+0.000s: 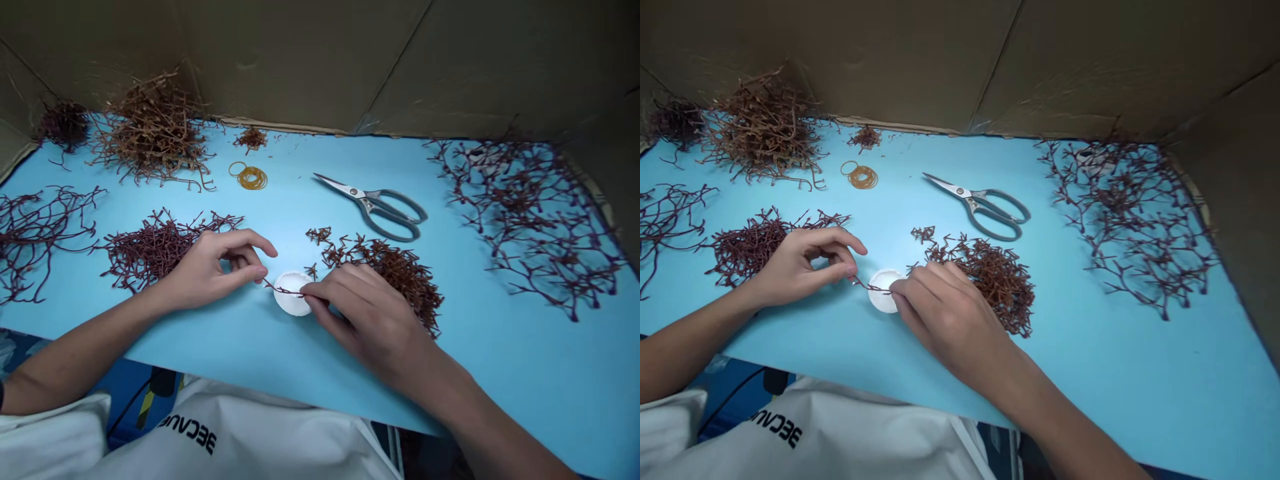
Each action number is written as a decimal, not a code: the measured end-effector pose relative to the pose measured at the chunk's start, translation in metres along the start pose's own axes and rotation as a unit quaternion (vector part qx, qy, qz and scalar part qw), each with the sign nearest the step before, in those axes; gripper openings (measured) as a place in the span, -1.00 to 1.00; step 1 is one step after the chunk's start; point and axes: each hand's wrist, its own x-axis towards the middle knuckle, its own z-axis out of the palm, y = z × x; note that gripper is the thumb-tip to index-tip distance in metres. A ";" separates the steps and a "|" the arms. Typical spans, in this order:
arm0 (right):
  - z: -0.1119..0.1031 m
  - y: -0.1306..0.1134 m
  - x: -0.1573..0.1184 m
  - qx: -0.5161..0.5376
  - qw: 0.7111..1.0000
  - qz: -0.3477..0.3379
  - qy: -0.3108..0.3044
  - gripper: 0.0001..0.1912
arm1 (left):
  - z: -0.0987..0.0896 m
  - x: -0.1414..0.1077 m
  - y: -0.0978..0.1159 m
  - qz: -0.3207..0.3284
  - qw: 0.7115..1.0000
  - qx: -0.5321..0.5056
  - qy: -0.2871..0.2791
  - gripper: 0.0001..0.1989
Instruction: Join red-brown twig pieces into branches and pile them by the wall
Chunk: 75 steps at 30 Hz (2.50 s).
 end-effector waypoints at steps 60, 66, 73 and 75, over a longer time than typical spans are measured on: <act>0.002 -0.001 0.003 0.046 0.998 0.029 0.017 -0.88 | 0.007 0.003 -0.005 -0.206 0.943 -0.255 -0.066 -0.68; 0.006 0.000 0.003 0.034 0.999 0.024 0.024 -0.87 | 0.008 0.002 -0.006 -0.203 0.947 -0.238 -0.072 -0.69; 0.007 -0.001 0.005 0.033 0.999 0.025 0.012 -0.86 | 0.008 0.003 -0.004 -0.211 0.945 -0.238 -0.070 -0.72; 0.006 -0.001 0.005 0.036 0.999 0.029 0.014 -0.86 | 0.008 0.003 -0.004 -0.214 0.943 -0.246 -0.069 -0.71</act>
